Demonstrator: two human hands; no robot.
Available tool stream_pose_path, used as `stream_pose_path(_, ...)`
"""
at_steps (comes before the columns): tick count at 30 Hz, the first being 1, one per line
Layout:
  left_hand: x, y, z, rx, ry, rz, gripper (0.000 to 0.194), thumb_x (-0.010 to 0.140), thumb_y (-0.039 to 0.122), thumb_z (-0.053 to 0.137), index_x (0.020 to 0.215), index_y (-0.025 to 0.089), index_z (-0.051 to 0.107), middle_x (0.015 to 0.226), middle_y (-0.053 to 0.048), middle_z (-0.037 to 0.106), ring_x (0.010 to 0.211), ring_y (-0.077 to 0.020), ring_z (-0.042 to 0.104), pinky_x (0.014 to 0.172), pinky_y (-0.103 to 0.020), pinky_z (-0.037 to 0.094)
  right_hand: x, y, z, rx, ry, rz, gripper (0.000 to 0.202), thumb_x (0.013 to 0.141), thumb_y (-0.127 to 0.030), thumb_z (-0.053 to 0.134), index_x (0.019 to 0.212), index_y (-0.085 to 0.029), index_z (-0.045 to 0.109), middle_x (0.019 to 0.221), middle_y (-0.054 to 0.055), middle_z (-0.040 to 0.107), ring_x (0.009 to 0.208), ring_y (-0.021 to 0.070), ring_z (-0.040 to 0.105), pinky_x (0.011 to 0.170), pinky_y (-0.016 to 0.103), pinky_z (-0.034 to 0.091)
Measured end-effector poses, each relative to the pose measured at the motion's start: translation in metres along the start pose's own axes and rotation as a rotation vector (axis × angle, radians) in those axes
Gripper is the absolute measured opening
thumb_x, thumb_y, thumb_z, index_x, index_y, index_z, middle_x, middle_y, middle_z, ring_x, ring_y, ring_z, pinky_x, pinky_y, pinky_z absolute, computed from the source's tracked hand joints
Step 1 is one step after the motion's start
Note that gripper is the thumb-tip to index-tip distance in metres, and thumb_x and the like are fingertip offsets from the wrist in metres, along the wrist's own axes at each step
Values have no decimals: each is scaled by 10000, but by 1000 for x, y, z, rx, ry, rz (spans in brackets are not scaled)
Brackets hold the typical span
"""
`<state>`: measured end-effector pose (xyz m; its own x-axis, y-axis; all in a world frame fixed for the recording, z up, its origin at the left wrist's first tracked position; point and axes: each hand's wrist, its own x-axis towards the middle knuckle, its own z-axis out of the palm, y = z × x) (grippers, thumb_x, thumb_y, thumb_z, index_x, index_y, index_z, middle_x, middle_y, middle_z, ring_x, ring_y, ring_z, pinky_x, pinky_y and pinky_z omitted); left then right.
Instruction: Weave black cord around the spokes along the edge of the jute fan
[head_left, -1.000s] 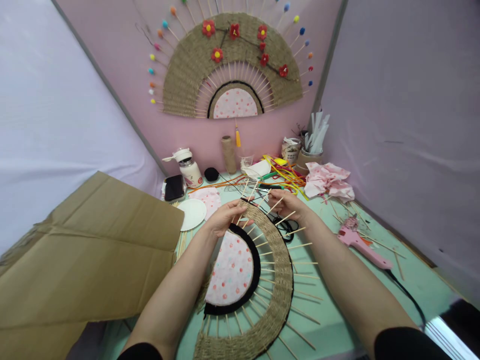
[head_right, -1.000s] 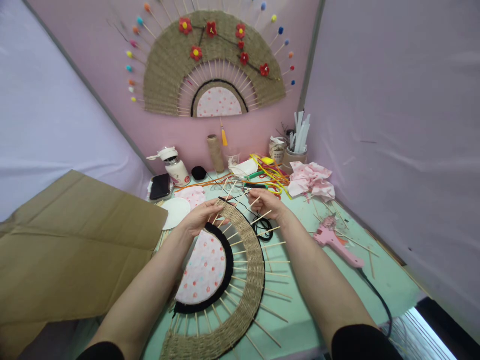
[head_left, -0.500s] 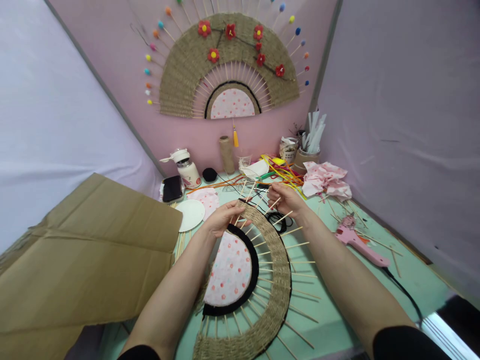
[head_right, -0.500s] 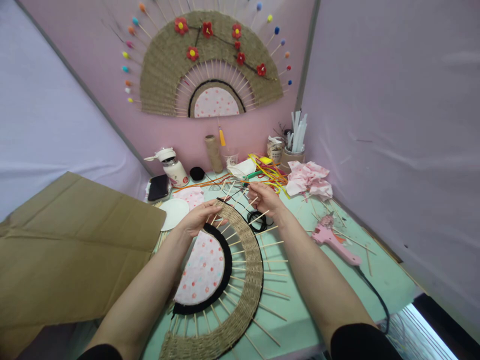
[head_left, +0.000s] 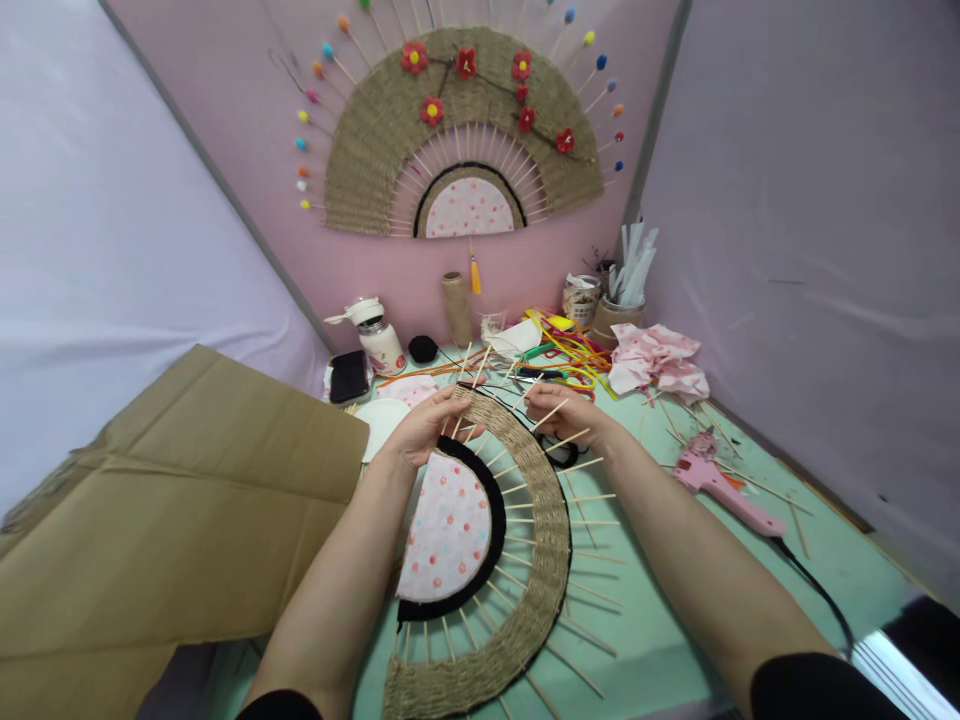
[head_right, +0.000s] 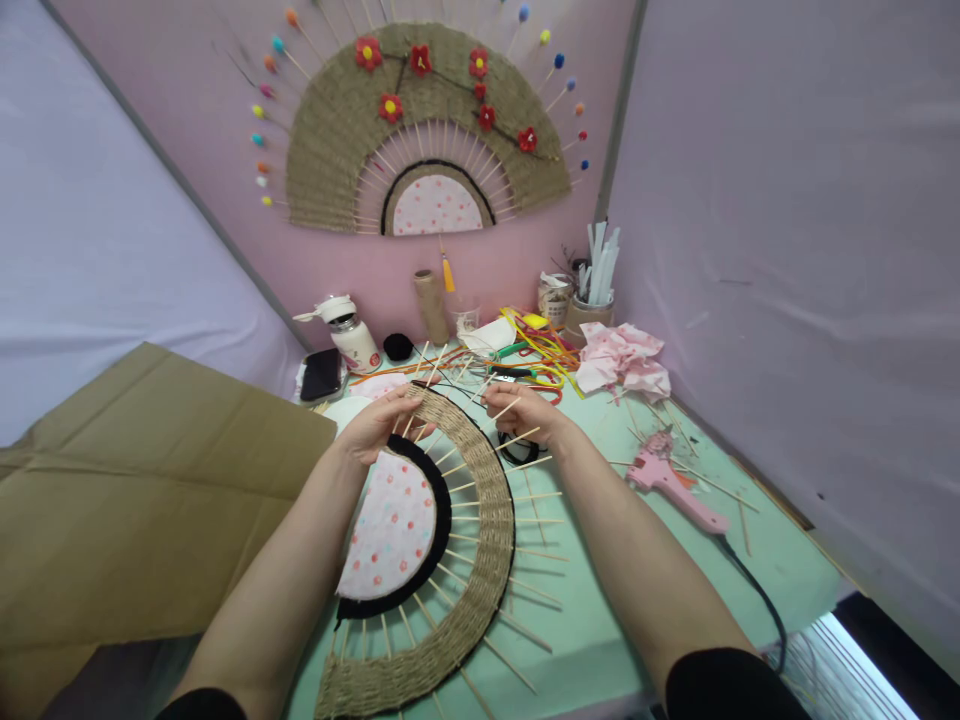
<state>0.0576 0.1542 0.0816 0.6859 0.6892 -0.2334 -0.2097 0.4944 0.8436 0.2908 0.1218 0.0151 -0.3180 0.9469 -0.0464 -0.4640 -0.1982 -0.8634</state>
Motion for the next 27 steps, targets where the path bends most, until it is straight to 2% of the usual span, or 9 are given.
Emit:
stream_pose_path(2, -1, 2, -1, 8, -7, 12, 422, 761, 93, 593, 1168, 199, 574, 944, -59, 681, 759, -148, 666, 668, -253, 561, -1, 3, 1, -71, -48, 66, 250, 654, -298, 733, 685, -146, 536, 483, -88, 334, 401, 19, 206, 402, 173, 113)
stream_pose_path(4, -2, 3, -3, 24, -11, 14, 401, 757, 101, 601, 1149, 183, 589, 956, -68, 683, 775, -147, 662, 682, -246, 555, -3, 4, 2, -157, -98, 114, 250, 633, -287, 748, 667, -130, 555, 487, -67, 410, 411, 25, 292, 416, 176, 161)
stream_pose_path(7, -4, 3, -6, 45, -26, -14, 364, 750, 115, 616, 1112, 153, 615, 951, -81, 692, 773, -133, 657, 713, -226, 536, -6, 5, 4, -203, -123, 110, 262, 600, -293, 766, 680, -121, 584, 540, -26, 511, 464, 54, 406, 445, 189, 224)
stream_pose_path(14, -5, 0, -13, 84, -40, -26, 287, 681, 164, 695, 960, 101, 681, 860, -85, 704, 722, -112, 639, 716, -200, 509, -5, 3, 6, -129, -138, 75, 238, 656, -305, 736, 675, -125, 582, 428, -99, 303, 390, 19, 204, 412, 186, 126)
stream_pose_path(21, 2, -5, -21, 127, -149, 27, 397, 685, 172, 685, 1077, 117, 653, 972, -108, 695, 764, -126, 631, 661, -207, 484, -4, 5, 4, -108, -187, 54, 239, 662, -303, 736, 714, -118, 593, 446, -87, 343, 408, 26, 235, 420, 193, 144)
stream_pose_path(27, 0, -3, -15, 86, -185, 14, 450, 721, 151, 635, 1169, 157, 598, 1159, -127, 632, 991, -229, 617, 818, -325, 484, -5, 4, 5, -114, -208, 37, 252, 662, -316, 734, 728, -116, 595, 460, -83, 340, 428, 33, 255, 434, 198, 152)
